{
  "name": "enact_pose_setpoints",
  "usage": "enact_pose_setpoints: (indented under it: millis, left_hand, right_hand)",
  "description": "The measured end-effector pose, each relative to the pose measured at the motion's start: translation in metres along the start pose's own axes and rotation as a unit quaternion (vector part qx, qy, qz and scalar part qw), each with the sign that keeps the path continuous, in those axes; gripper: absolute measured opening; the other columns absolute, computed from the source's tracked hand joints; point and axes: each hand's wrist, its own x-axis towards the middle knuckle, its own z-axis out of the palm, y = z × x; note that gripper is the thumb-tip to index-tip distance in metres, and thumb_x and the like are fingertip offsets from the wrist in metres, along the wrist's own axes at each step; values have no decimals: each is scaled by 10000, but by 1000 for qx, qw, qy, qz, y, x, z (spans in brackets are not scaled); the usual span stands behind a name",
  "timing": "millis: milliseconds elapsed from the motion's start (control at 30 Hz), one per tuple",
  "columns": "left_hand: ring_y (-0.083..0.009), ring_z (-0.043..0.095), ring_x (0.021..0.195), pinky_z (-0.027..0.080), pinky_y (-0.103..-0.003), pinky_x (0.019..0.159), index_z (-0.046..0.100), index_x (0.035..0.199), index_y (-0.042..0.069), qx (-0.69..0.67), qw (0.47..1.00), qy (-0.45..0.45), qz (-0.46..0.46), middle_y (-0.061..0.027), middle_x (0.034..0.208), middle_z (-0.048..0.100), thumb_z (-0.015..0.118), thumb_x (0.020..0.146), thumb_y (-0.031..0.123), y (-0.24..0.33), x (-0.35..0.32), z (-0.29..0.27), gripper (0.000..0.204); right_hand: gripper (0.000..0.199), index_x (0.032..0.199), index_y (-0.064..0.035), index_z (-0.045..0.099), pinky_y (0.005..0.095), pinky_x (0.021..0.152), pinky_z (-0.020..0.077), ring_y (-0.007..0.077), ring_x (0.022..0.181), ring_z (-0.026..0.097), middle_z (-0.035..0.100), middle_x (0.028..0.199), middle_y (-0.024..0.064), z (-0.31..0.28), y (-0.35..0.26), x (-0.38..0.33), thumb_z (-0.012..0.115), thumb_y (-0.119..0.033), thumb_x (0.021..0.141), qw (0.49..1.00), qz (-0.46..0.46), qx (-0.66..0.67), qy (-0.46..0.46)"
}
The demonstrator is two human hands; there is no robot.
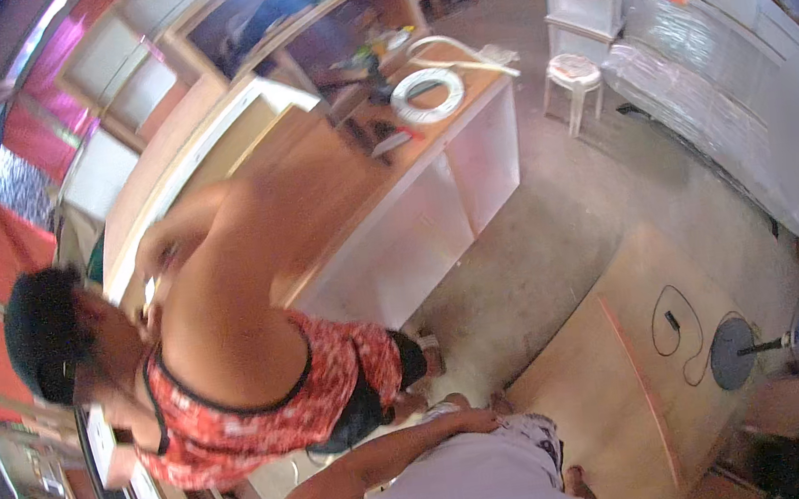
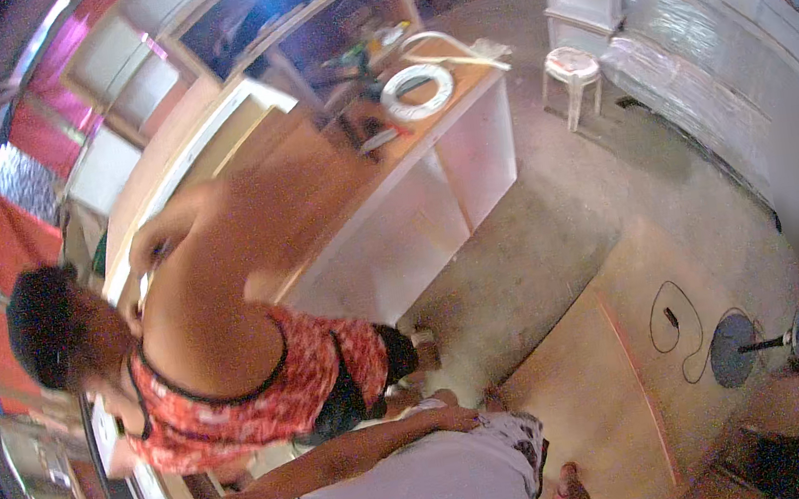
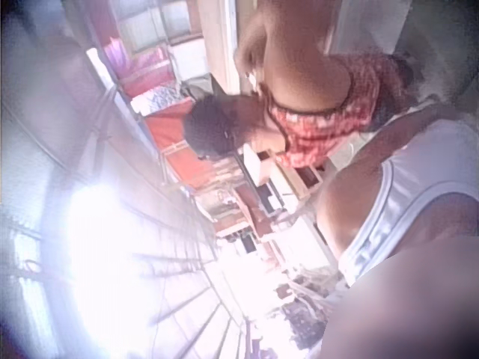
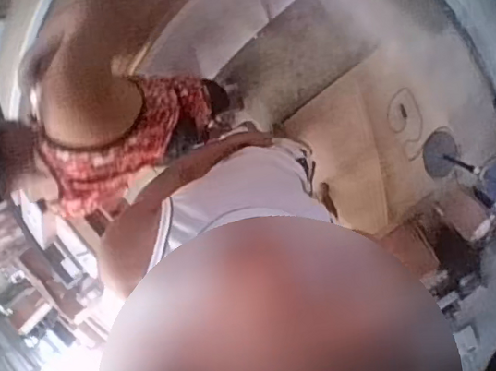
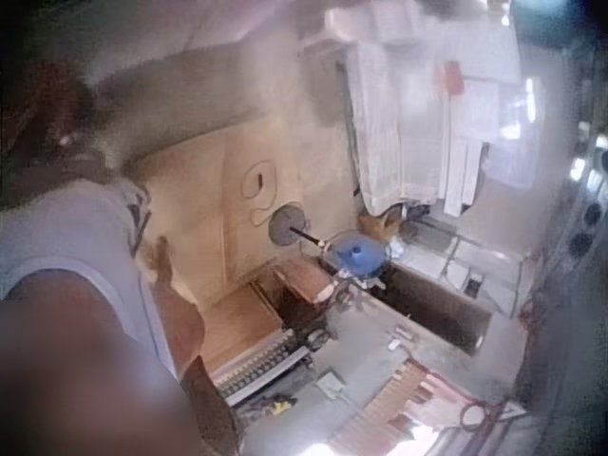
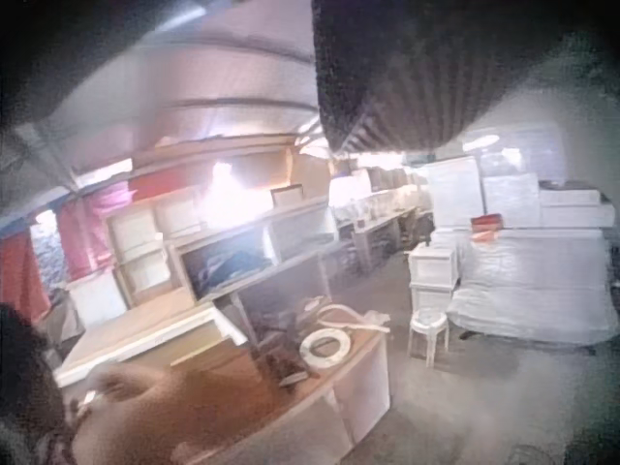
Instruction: The person measures and marks a wooden drawer front using a set square and pencil, then applies white edge banding to the drawer's edges. A coworker assists by holding the drawer and applying tape.
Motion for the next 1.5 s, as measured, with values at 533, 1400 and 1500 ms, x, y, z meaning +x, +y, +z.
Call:
enact_pose_setpoints:
  millis: [533, 1400, 1500]
  left_hand:
    - [-452, 739, 1226, 572, -580, 1026, 792, 1239, -37, 178, 962, -160, 133, -316, 1275, 772, 590, 1020, 546, 78, 312, -218, 654]
    - [-287, 641, 816, 512, -390, 754, 645, 909, -1, 31, 202, 949, -240, -126, 901, 646, 807, 868, 106, 106, -216, -687, 199]
    - [-317, 683, 973, 547, -400, 881, 700, 1033, -23, 75, 144, 875, -456, -159, 1017, 673, 836, 833, 116, 119, -261, -690, 280]
  right_hand:
    - [417, 1421, -189, 714, 575, 1046, 576, 375, 1201, 727, 715, 1412, 135, -45, -137, 39, 642, -423, 1083, 974, -12, 191, 121]
    - [110, 1063, -31, 789, 328, 814, 531, 166, 892, 685, 733, 954, 49, 350, -1111, 118, 809, -115, 995, 478, -432, -526, -555]
    - [80, 1026, -47, 797, 344, 805, 533, 195, 891, 695, 727, 923, 57, 472, -1153, 28, 824, -110, 985, 334, -498, -475, -644]
